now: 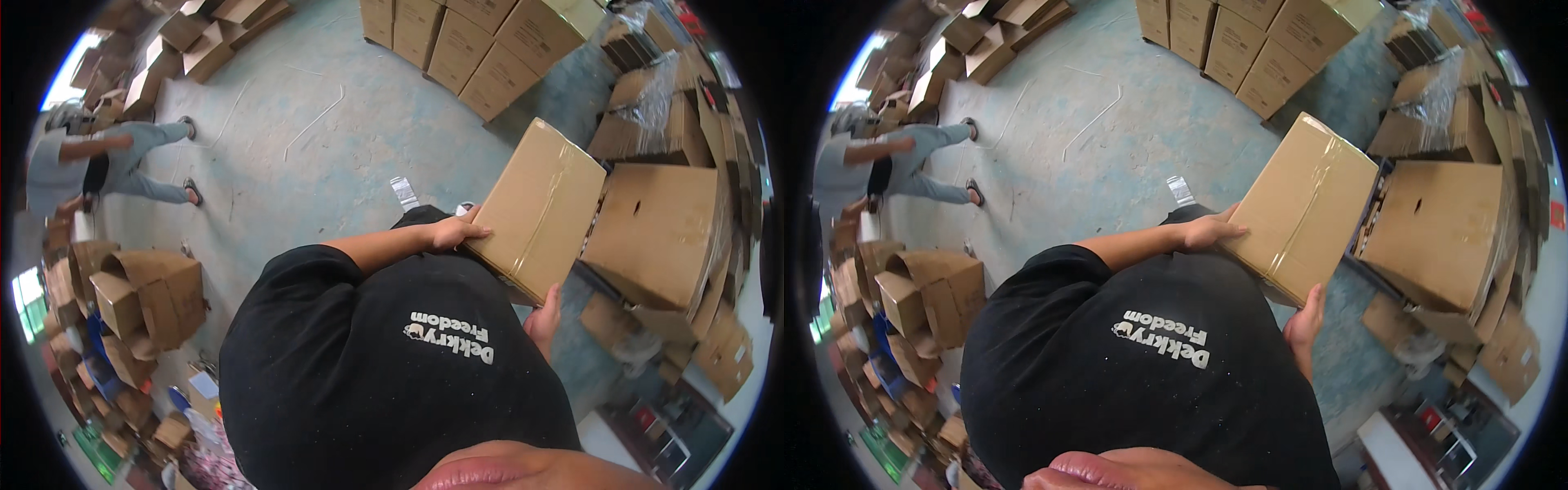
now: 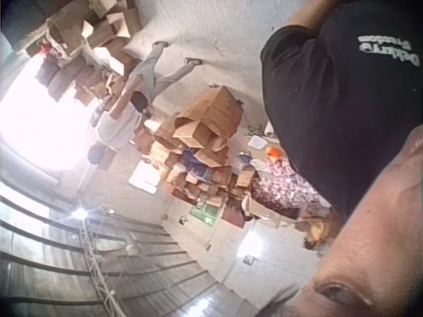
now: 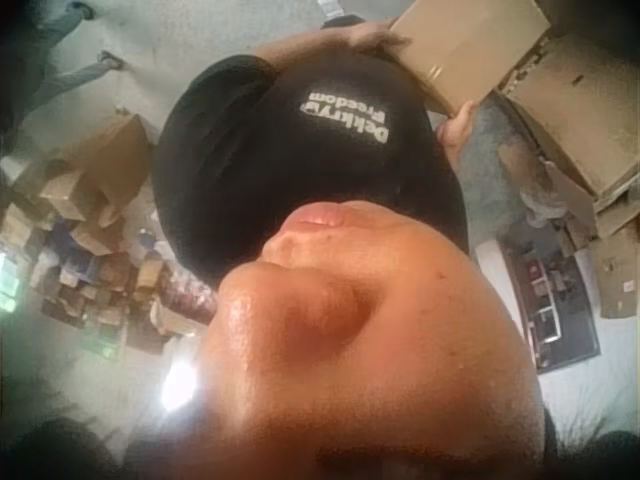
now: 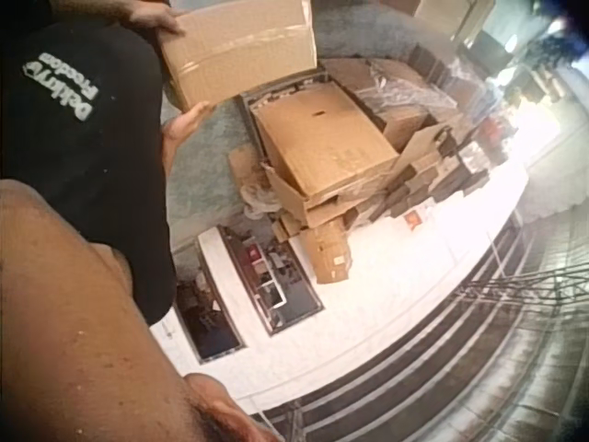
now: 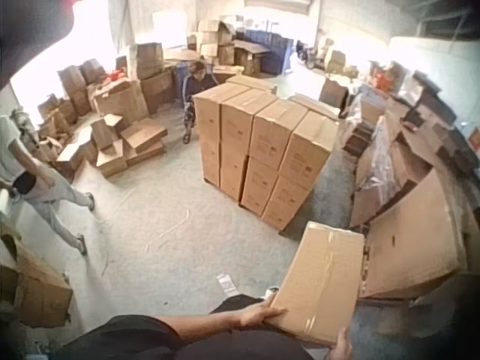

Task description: The person packs wrapped items into a cardboard box, tapes the box closed using a tape dispenser, and stacks it onto a pile of boxes. The person then brings over another box, lines it with a plastic sheet, and places more wrapped items inside.

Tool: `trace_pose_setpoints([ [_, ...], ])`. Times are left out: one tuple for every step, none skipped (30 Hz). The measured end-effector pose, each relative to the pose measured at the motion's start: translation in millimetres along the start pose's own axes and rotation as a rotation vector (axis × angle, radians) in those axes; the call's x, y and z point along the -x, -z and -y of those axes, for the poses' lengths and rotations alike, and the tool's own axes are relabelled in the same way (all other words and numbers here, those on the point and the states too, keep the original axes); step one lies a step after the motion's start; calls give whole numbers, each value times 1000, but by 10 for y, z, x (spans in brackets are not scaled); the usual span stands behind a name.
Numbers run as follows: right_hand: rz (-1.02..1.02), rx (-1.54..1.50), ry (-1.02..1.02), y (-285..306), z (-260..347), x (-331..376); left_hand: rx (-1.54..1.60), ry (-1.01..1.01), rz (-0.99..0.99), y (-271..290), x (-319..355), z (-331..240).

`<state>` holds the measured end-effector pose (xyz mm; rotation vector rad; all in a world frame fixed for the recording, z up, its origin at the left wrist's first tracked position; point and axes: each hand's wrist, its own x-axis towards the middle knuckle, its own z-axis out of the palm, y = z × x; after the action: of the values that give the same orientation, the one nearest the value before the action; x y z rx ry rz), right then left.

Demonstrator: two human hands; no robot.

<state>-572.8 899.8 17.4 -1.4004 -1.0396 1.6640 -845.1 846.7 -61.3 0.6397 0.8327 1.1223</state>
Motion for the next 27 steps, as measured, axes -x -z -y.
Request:
trace_pose_setpoints([
  [-27,84,50,67,30,-218,89,27,-10,10,-206,54],
  [-61,163,102,135,68,-430,174,58,-14,5,-423,77],
  [-62,152,112,223,151,-711,292,65,-36,-44,-634,14],
  [-63,235,110,358,283,-1030,275,65,-27,-109,-893,-46],
  [-69,316,106,488,388,-1298,226,67,-55,-185,-1185,-91],
  [-115,141,18,458,513,-1433,167,74,-87,-141,-1445,-126],
  [-121,124,28,557,570,-1601,84,15,-36,-205,-1727,-182],
  [-107,57,37,655,603,-1758,66,20,-27,-138,-1982,-293],
  [-114,-1,35,862,647,-1813,11,173,15,-297,-2136,-596],
  [-158,-71,11,916,648,-1933,-53,318,47,-377,-2270,-820],
  [-172,-88,8,1020,686,-1969,-209,348,43,-390,-2463,-736],
  [-168,-108,22,977,777,-2037,-243,356,60,-351,-2671,-787],
  [-168,-128,27,907,848,-2069,-224,163,45,-354,-2785,-800],
  [-187,-160,31,803,930,-2156,-201,-30,34,-344,-2905,-846],
  [-200,-193,101,699,1044,-2304,-256,-78,74,-336,-3079,-1017],
  [-211,-221,167,664,1106,-2464,-282,-64,100,-327,-3234,-1164],
  [-233,-250,176,698,1120,-2670,-360,-42,72,-312,-3399,-1316],
  [-226,-289,97,776,1110,-2890,-435,-23,39,-314,-3573,-1421],
  [-215,-325,16,854,1101,-3096,-453,-15,55,-332,-3750,-1494],
  [-225,-346,21,924,1096,-3309,-522,43,9,-339,-3932,-1570],
  [-168,-237,37,991,1140,-3559,-588,93,-42,-343,-4161,-1641],
  [-110,-128,53,1034,1175,-3810,-624,176,-101,-297,-4408,-1690],
  [-132,-71,55,1038,1186,-4055,-642,171,-94,-261,-4634,-1775],
  [-154,-13,56,1015,1245,-4294,-645,143,-106,-248,-4826,-1935],
  [-259,176,130,1022,1316,-4584,-649,115,-118,-223,-5041,-2091],
  [-263,160,139,1059,1424,-4858,-614,77,-55,-140,-5316,-2194],
  [-214,255,166,984,1715,-5060,-629,81,-52,-82,-5550,-2302],
])
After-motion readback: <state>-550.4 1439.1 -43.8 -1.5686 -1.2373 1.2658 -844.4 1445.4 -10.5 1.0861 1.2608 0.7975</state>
